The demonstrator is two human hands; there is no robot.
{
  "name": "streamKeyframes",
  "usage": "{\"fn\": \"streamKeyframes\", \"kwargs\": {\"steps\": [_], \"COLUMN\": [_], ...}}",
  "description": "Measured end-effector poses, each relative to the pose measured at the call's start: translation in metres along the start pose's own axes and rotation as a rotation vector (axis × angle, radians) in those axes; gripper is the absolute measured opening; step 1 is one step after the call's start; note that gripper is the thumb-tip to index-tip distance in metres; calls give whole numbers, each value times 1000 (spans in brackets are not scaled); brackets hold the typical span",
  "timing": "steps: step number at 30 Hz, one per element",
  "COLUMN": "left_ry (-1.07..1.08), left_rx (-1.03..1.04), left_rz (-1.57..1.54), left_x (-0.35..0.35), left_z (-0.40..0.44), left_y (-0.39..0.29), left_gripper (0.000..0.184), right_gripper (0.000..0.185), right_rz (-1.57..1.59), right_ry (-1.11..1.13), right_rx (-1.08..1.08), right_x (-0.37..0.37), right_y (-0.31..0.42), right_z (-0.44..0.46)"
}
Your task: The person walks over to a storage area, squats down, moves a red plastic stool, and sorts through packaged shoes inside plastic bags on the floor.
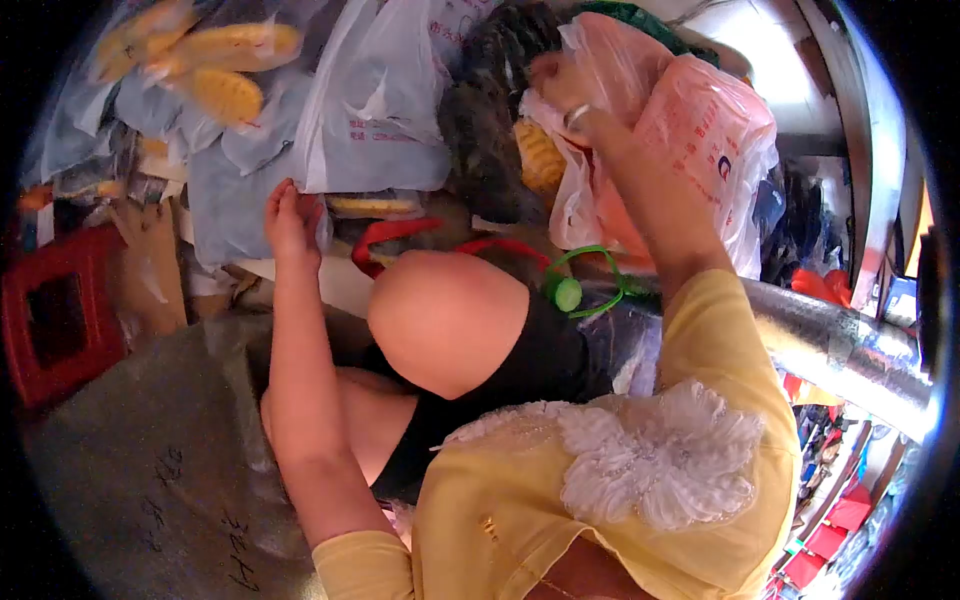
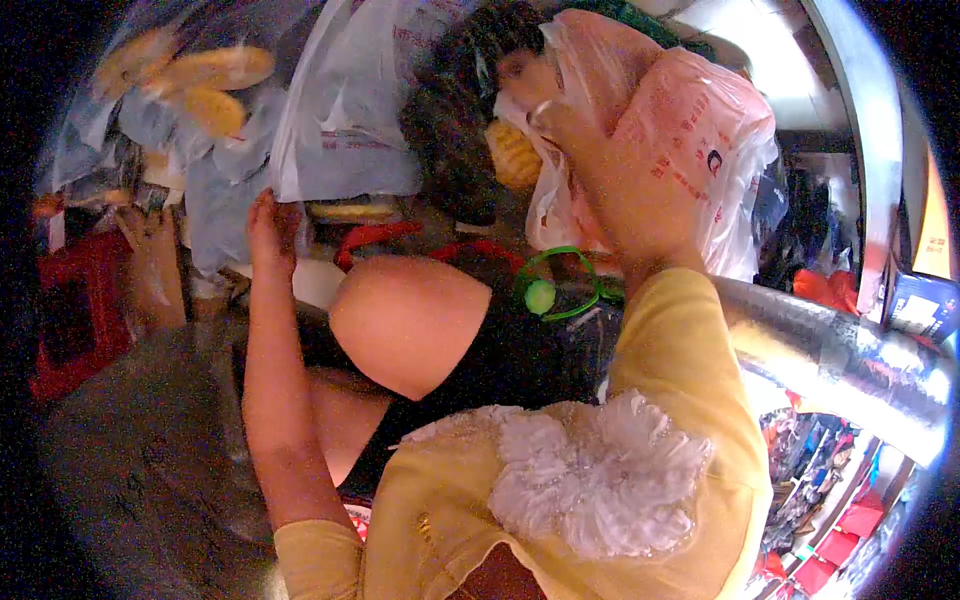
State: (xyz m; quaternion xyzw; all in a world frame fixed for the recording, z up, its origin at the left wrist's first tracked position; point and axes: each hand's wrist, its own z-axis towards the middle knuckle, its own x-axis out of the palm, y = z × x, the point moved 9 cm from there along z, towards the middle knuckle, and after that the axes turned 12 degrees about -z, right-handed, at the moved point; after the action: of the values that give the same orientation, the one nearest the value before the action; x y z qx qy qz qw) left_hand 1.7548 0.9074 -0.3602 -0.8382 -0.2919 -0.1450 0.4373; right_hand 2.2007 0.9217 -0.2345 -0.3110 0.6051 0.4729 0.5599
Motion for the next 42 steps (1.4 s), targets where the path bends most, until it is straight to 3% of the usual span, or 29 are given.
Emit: {"fn": "streamKeyframes", "kwargs": {"steps": [2, 3, 5, 8, 12, 16, 20, 21, 23, 24, 26, 29, 31, 33, 34, 35, 37, 42], "left_ry": [-4, -12, -15, -19, -37, 15, 191, 178, 51, 35, -107, -211, -223, -84, -82, -94, -44, -17], "left_rx": [-2, -2, -2, 11, 11, -74, -584, -574, -602, -590, -489, -375, -397, -281, -407, -401, -411, -290], "left_rz": [14, 26, 35, 47, 58, 68, 538, 537, 249, 250, -243, -96, -210, -93, -147, -161, -330, -642], "left_x": [1, 1, 5, 10, 8, 1, -4, -14, -39, -53, -66, -38, -19, -8, -12, -21, -21, 10], "left_z": [-1, -3, -10, -13, -14, -10, -43, -40, -28, -13, 26, -5, -14, -7, -2, 8, 17, 5], "left_y": [1, 1, 0, -2, -2, 29, 108, 121, 150, 164, 173, 134, 124, 110, 123, 135, 145, 97], "left_gripper": [25, 24, 25, 25, 25, 27, 43, 43, 46, 46, 50, 54, 58, 65, 65, 65, 57, 49], "right_gripper": [25, 25, 23, 25, 28, 31, 28, 28, 27, 27, 26, 25, 25, 29, 33, 33, 39, 41], "right_rz": [-329, -328, 103, 312, 630, 1057, 1237, 1247, 1220, 1204, 1199, 1420, 1581, 1383, 1180, 1168, 1674, 1704], "right_ry": [239, 240, 520, 601, 501, 225, 71, 91, 191, 262, 419, 637, 758, 852, 911, 927, 957, 1000], "right_rx": [-253, -251, 166, 399, 609, 783, 375, 353, 394, 435, 523, 619, 660, 726, 797, 789, 839, 718], "right_x": [8, 16, 79, 119, 119, 33, -27, -18, 25, 53, 117, 192, 219, 223, 224, 223, 216, 177], "right_y": [40, 39, -8, -25, -28, 6, 35, 34, 25, 19, 11, 27, 50, 81, 90, 103, 146, 167], "right_z": [-54, -57, -92, -134, -147, -106, -44, -45, -55, -68, -102, -154, -179, -190, -200, -202, -199, -179]}}
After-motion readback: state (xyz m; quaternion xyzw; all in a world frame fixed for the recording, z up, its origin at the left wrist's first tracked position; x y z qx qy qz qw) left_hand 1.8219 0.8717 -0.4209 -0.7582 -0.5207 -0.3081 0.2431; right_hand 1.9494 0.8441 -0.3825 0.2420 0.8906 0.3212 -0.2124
